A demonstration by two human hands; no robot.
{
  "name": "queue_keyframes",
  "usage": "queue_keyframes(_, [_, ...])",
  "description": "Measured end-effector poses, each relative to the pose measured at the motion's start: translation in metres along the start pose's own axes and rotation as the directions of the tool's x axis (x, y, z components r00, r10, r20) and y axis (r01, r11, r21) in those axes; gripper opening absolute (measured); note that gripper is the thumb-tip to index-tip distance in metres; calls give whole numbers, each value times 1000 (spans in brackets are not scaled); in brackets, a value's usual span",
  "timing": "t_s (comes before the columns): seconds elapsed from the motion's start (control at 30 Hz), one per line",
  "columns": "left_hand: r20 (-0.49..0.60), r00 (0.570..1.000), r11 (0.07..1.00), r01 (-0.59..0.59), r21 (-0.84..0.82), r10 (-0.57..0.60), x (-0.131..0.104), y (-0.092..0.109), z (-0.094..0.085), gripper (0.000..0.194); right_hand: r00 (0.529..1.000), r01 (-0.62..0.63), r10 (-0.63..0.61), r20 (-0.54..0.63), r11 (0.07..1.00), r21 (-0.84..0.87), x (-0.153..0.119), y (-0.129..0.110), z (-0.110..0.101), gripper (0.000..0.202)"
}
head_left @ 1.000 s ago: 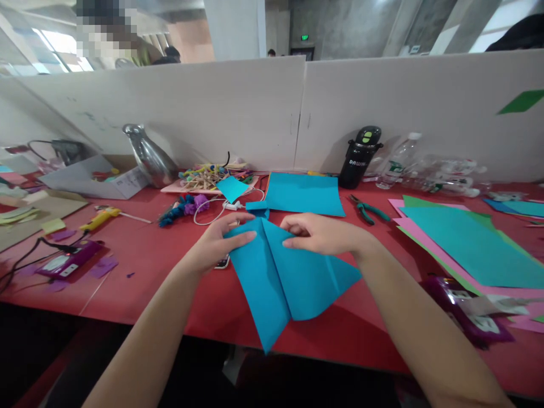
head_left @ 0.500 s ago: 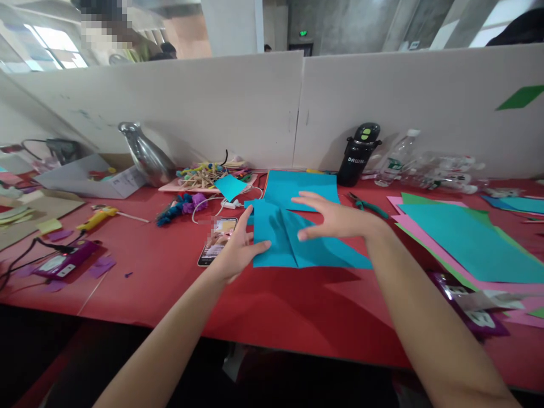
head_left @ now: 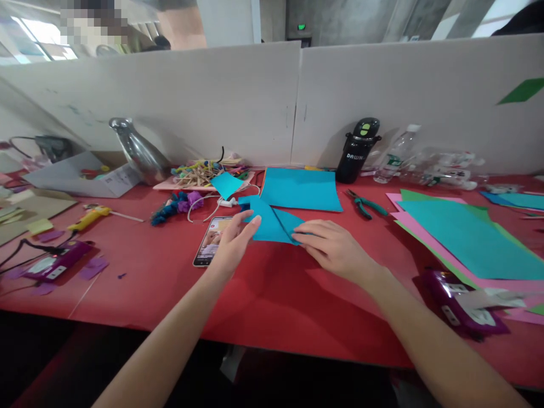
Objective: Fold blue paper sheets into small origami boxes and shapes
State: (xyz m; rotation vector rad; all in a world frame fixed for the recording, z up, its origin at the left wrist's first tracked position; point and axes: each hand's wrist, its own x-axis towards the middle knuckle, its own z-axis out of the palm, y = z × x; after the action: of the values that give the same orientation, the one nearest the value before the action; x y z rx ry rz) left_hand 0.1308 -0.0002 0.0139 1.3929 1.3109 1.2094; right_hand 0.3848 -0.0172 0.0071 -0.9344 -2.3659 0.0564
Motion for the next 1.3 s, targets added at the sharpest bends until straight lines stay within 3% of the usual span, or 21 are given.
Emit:
queue_keyframes(0.03, [-61,986,985,-146,97,152,-3,2,1,45,1000,-5,5,-18,1000,-16,-2,1,1,30])
queue_keyframes(0.07, [-84,944,933,-297,203,319,-6,4,0,42,999,-14,13,-31,999,-30,-3,1,2,30])
queue_keyframes(0.1, [-46,884,853,-434,290,466,-9,7,0,40,999,-22,21,-45,999,-38,-4,0,2,31])
queue_keyframes(0.13, [61,823,758,-547,355,565,-13,11,-1,40,998,-28,25,-58,999,-42,-5,-2,2,31])
queue_keyframes(0.17, [205,758,652,-642,404,620,-17,14,-1,46,997,-29,26,-73,999,-44,-6,-5,1,31])
queue_keyframes(0.27, [386,595,384,-778,497,705,-26,21,0,41,994,9,-13,-106,999,-36,-6,-15,-2,28])
queue_keyframes(0.33, [418,529,279,-804,526,739,-29,24,1,31,989,52,-55,-135,998,-22,-6,-21,-4,26])
queue_keyframes(0.4, [424,491,226,-814,536,762,-30,27,1,28,983,91,-89,-160,996,5,-5,-25,-5,25])
queue_keyframes(0.67, [530,540,235,-811,536,654,-35,44,-2,23,996,86,-83,-38,990,115,-7,-29,-9,18])
queue_keyframes(0.83, [529,526,300,-838,456,666,-52,66,-8,26,995,101,-101,-17,945,311,-4,-48,-37,16])
queue_keyframes(0.93, [490,552,387,-830,402,674,-66,83,-15,28,991,130,-105,-81,892,434,-3,-62,-59,17])
queue_keyframes(1.03, [444,631,554,-774,306,636,-74,93,-19,30,994,62,-2,-107,823,565,-2,-69,-72,15])
queue_keyframes(1.13, [446,739,729,-642,237,506,-68,88,-18,25,991,-131,97,89,759,638,3,-66,-74,7])
queue_keyframes(1.17, [468,754,762,-607,227,462,-63,84,-17,21,979,-195,107,175,739,644,5,-63,-73,8])
queue_keyframes(1.3, [579,747,819,-530,221,327,-44,63,-12,19,910,-375,132,394,671,640,12,-54,-61,19])
